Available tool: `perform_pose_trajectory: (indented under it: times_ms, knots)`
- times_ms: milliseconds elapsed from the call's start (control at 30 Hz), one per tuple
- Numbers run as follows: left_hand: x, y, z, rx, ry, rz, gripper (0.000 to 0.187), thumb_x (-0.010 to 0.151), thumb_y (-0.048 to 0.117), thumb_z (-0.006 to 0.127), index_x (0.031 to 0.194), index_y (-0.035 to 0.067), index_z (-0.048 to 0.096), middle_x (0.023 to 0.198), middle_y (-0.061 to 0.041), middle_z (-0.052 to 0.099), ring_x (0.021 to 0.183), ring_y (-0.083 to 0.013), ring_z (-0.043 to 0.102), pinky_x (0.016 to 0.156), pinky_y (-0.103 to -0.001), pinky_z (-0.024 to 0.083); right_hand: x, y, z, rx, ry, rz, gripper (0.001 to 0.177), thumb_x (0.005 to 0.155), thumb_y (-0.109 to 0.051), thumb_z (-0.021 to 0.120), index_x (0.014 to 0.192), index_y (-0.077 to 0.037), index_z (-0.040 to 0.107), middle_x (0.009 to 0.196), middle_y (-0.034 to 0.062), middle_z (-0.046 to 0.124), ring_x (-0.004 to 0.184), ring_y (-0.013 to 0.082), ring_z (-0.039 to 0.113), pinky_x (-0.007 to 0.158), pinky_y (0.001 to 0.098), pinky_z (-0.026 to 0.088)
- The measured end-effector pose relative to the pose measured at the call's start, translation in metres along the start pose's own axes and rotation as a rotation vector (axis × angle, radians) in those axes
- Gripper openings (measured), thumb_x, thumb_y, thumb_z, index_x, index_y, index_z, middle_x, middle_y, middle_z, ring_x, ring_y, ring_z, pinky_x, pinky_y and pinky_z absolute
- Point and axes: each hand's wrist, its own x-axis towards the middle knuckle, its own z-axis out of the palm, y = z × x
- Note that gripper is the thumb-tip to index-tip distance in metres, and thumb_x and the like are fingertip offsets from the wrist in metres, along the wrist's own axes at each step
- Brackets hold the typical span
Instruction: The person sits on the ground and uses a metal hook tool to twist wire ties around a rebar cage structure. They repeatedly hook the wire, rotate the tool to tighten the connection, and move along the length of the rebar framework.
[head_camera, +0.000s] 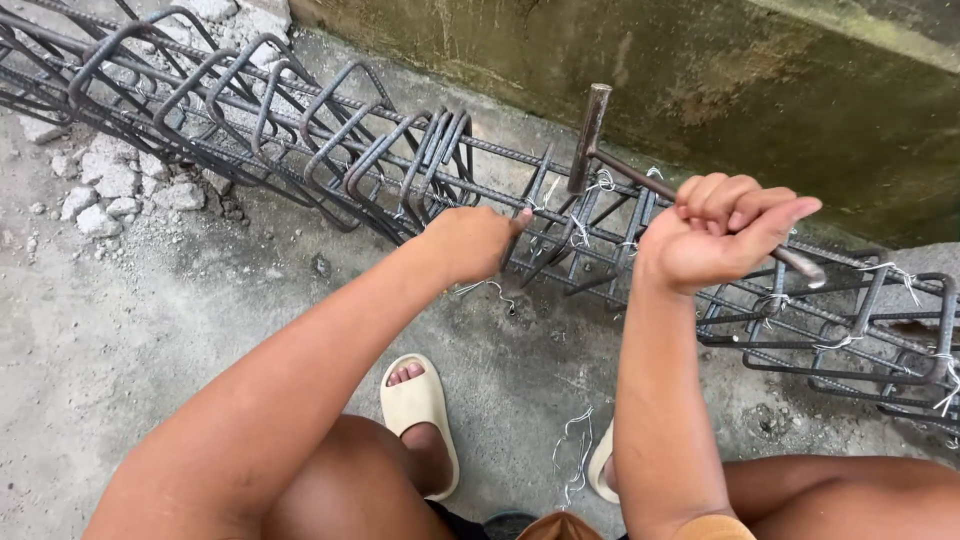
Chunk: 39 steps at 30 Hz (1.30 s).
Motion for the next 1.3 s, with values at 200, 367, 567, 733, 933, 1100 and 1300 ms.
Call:
perform_pose_trajectory:
  times_ms: [200,367,567,733,933,1100,1300]
  knots:
    - [0.009,-0.003,0.005,0.034,0.005,-0.007,0.064,0.089,0.012,0.056,0.152,0.012,0.050,0.089,-0.018,0.075,0.078,-0.0365,0.073,0.065,-0.047,0.058,-0.011,0.015,0.009,0.016,0.076,0.084,0.043,0.103,-0.048,0.042,0.072,-0.019,0.035,0.055,-0.0062,0.026,0.046,0.0092,0.019,0.047,0.0292,0.020]
    - [0.004,0.000,-0.004,-0.004,-0.037,-0.044,0.070,0.084,0.008,0.056,0.154,0.016,0.050,0.089,-0.015,0.076,0.078,-0.0332,0.074,0.065,-0.045,0.058,0.015,0.001,0.014,0.026,0.070,-0.033,0.051,0.102,-0.049,0.044,0.062,-0.021,0.030,0.053,-0.0071,0.026,0.043,0.0082,0.021,0.041,0.0282,0.020]
    - [0.006,-0.001,0.004,-0.041,0.018,-0.029,0.065,0.087,0.013,0.058,0.151,0.017,0.051,0.091,-0.019,0.075,0.080,-0.0385,0.073,0.066,-0.049,0.058,-0.005,0.021,0.009,-0.078,0.011,-0.128,0.053,0.106,-0.048,0.036,0.060,-0.023,0.031,0.049,-0.0088,0.025,0.040,0.0087,0.022,0.042,0.0253,0.019]
    - [0.006,-0.002,0.000,-0.113,0.027,-0.060,0.059,0.093,0.005,0.052,0.151,0.016,0.053,0.094,-0.025,0.076,0.091,-0.0438,0.076,0.077,-0.056,0.061,0.005,0.033,-0.006,-0.060,0.178,0.016,0.045,0.106,-0.046,0.036,0.071,-0.018,0.035,0.047,-0.0012,0.025,0.037,0.0124,0.028,0.040,0.0257,0.030]
    - [-0.003,0.001,-0.007,-0.113,0.009,-0.045,0.061,0.092,0.005,0.052,0.151,0.019,0.053,0.096,-0.023,0.077,0.094,-0.0416,0.076,0.080,-0.054,0.062,-0.012,0.008,-0.005,-0.135,0.128,-0.006,0.045,0.107,-0.048,0.032,0.071,-0.021,0.036,0.049,-0.0033,0.030,0.041,0.0102,0.032,0.047,0.0231,0.030]
    - [0.004,-0.003,-0.008,-0.110,0.015,-0.064,0.060,0.092,0.006,0.053,0.151,0.017,0.053,0.096,-0.024,0.077,0.093,-0.0410,0.076,0.079,-0.053,0.062,-0.034,0.037,-0.019,-0.138,0.115,0.064,0.045,0.110,-0.041,0.031,0.071,-0.019,0.036,0.046,0.0003,0.027,0.036,0.0163,0.031,0.042,0.0270,0.031]
    - [-0.002,0.000,-0.005,-0.105,0.000,-0.056,0.059,0.092,0.008,0.052,0.150,0.018,0.054,0.097,-0.022,0.077,0.093,-0.0404,0.076,0.078,-0.053,0.062,-0.017,0.002,-0.004,-0.132,0.051,-0.059,0.040,0.109,-0.039,0.032,0.075,-0.020,0.034,0.052,-0.0037,0.027,0.044,0.0129,0.033,0.051,0.0258,0.037]
